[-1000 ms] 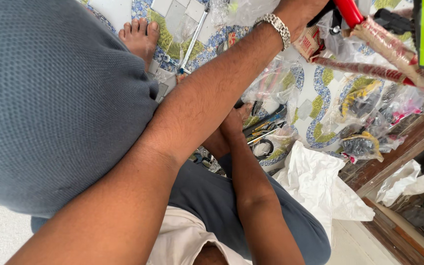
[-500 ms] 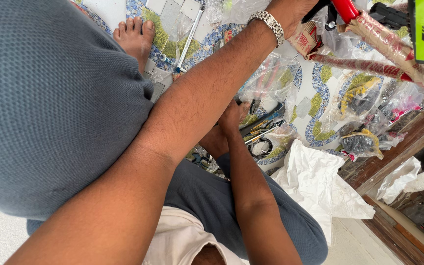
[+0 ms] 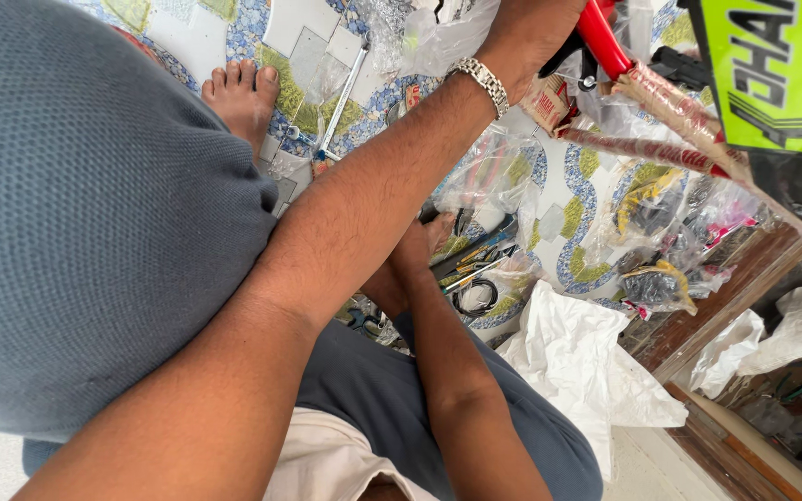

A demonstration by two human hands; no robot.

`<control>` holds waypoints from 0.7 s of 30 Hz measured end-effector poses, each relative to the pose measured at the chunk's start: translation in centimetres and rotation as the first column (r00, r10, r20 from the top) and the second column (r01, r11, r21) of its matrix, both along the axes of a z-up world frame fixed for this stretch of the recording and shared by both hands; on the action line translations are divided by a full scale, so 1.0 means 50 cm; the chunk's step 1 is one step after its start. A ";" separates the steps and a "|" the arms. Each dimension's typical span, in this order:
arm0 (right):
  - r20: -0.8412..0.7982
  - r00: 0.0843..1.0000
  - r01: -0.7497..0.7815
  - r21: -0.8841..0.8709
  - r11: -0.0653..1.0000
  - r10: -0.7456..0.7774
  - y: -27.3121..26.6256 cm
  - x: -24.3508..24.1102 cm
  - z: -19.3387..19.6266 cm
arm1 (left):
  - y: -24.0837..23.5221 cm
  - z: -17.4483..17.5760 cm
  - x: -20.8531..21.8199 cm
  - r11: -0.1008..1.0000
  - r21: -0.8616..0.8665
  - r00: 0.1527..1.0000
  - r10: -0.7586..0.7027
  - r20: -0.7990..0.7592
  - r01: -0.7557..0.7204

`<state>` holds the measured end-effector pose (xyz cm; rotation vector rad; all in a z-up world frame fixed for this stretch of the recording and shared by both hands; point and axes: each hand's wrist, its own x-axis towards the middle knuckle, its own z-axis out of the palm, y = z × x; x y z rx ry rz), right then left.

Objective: The person sits on the floor and assembles a bicycle, focusing on the crankset area. They use a wrench to tighten bolts on the red crank arm and adjust the chain tension. The person also handles a plastic bag containing small parts during the process.

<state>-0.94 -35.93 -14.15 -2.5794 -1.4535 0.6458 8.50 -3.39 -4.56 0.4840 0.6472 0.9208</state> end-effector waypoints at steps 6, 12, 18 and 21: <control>-0.115 0.923 0.378 0.083 0.922 -0.368 -0.003 -0.030 -0.014 | 0.006 0.030 -0.018 0.997 0.073 0.999 -0.009 -0.052 0.013; -0.178 0.824 0.560 0.115 0.820 -0.538 -0.012 -0.033 -0.042 | 0.008 0.016 -0.003 0.999 0.034 1.000 -0.014 0.024 0.013; -0.341 0.867 0.379 -0.020 0.925 -0.362 -0.037 0.007 -0.061 | -0.036 -0.027 0.009 0.999 0.006 0.997 -0.051 -0.054 0.051; -0.365 0.833 0.444 -0.008 0.896 -0.416 -0.017 -0.007 -0.050 | -0.028 -0.021 0.010 0.998 0.010 0.996 -0.056 -0.062 0.057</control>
